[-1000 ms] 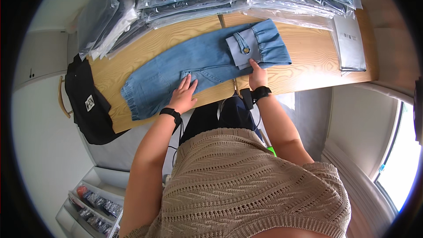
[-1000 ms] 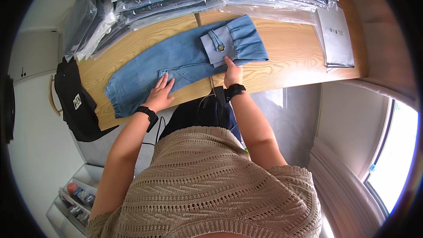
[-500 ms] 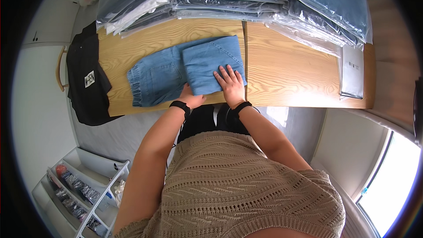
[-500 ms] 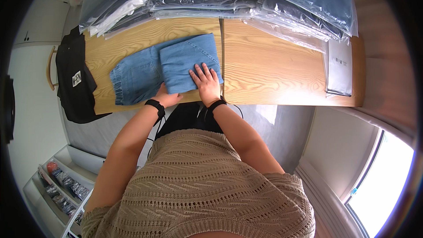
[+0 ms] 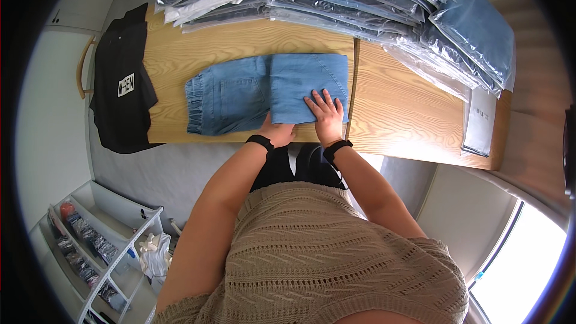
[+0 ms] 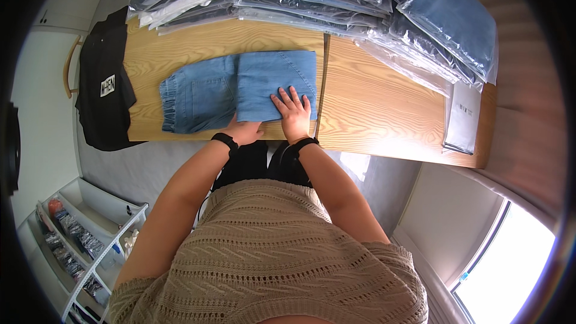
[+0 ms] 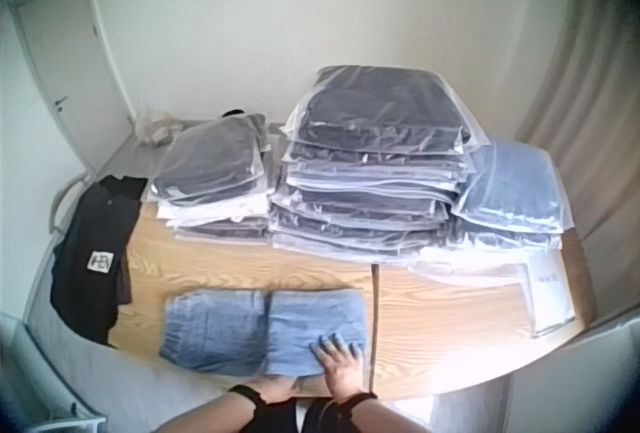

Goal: The person is folding clothes including shorts and jeans and placing them into plastic shipping bags.

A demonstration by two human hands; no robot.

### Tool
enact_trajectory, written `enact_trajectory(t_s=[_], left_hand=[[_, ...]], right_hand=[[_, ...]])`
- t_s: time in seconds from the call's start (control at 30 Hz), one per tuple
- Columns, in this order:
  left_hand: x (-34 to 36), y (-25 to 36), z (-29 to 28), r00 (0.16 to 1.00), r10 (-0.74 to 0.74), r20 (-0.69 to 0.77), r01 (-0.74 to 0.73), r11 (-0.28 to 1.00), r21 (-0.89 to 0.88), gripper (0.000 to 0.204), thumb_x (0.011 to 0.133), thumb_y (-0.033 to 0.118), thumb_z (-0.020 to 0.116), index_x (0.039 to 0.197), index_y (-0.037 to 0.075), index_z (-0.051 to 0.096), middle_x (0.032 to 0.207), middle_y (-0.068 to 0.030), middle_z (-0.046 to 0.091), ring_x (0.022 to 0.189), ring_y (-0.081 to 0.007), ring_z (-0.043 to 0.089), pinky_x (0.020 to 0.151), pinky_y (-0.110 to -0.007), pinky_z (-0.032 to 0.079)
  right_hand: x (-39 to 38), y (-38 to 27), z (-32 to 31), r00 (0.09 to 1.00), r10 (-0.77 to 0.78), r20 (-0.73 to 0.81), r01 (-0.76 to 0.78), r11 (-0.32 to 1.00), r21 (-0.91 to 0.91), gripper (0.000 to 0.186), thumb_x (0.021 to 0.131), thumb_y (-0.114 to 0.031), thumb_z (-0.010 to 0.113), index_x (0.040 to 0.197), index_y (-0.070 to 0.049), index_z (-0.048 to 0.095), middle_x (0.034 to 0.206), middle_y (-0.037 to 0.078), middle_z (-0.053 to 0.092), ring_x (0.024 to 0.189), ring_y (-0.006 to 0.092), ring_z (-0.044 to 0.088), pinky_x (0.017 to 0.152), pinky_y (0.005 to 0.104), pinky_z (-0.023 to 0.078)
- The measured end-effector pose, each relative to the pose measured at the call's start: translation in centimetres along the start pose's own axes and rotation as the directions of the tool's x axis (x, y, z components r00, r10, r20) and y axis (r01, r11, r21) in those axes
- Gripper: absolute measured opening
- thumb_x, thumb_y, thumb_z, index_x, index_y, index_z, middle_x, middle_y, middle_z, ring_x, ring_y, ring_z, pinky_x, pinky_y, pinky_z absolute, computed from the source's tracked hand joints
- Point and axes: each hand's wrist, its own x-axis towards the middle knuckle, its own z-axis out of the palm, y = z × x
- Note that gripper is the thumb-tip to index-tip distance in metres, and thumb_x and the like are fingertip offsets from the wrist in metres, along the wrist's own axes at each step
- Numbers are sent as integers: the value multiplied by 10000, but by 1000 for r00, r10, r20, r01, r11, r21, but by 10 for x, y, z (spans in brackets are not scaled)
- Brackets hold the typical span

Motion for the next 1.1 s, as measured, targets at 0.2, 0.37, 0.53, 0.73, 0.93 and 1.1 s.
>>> enact_trajectory(t_s=[0.2,0.37,0.53,0.73,0.93,1.1], left_hand=[[-6,-7,0,999,-25,37,28,997,-66,619,782,231,599,1336,69,375,1383,-183,345,1287,-365,306,1062,-452,259],[-54,-34,-24,997,-35,-76,1,910,-415,271,842,181,555,1069,55,631,1027,-163,628,933,-337,595,812,-392,477],[-126,-88,-48,824,-167,-541,94,983,-160,146,764,84,600,904,50,623,957,-96,607,883,-292,569,750,-404,453],[-156,-129,-42,873,-117,-473,188,976,106,324,731,56,618,1052,73,571,1105,-79,560,1042,-252,520,863,-388,391],[-152,-176,-40,917,-50,-397,110,985,131,342,761,43,595,1099,80,557,1078,-72,586,1003,-262,534,864,-388,391],[-141,-197,-75,962,-73,-263,6,969,-246,229,827,137,589,1040,53,590,923,-136,616,886,-329,551,745,-393,440]], right_hand=[[1,1,-7,986,-92,138,92,996,2,453,775,-79,542,1200,-231,577,1338,18,473,1292,232,371,1040,489,239],[6,-7,-29,963,-121,241,101,990,95,432,835,-313,571,1241,-171,536,1398,73,388,1330,252,298,1067,525,179],[21,-31,-14,967,-137,216,124,990,72,498,884,-397,509,1315,-159,440,1388,78,394,1317,276,313,1065,546,170],[25,-49,10,903,-107,417,182,972,-146,515,926,-436,397,1408,-279,306,1485,-14,235,1377,225,181,1083,534,143],[27,-56,13,895,-105,434,195,966,-168,522,916,-438,421,1406,-298,306,1482,-14,245,1371,227,198,1087,525,143],[27,-53,12,902,-87,423,181,966,-186,525,897,-439,461,1390,-307,338,1469,-15,275,1364,228,216,1084,524,151]])
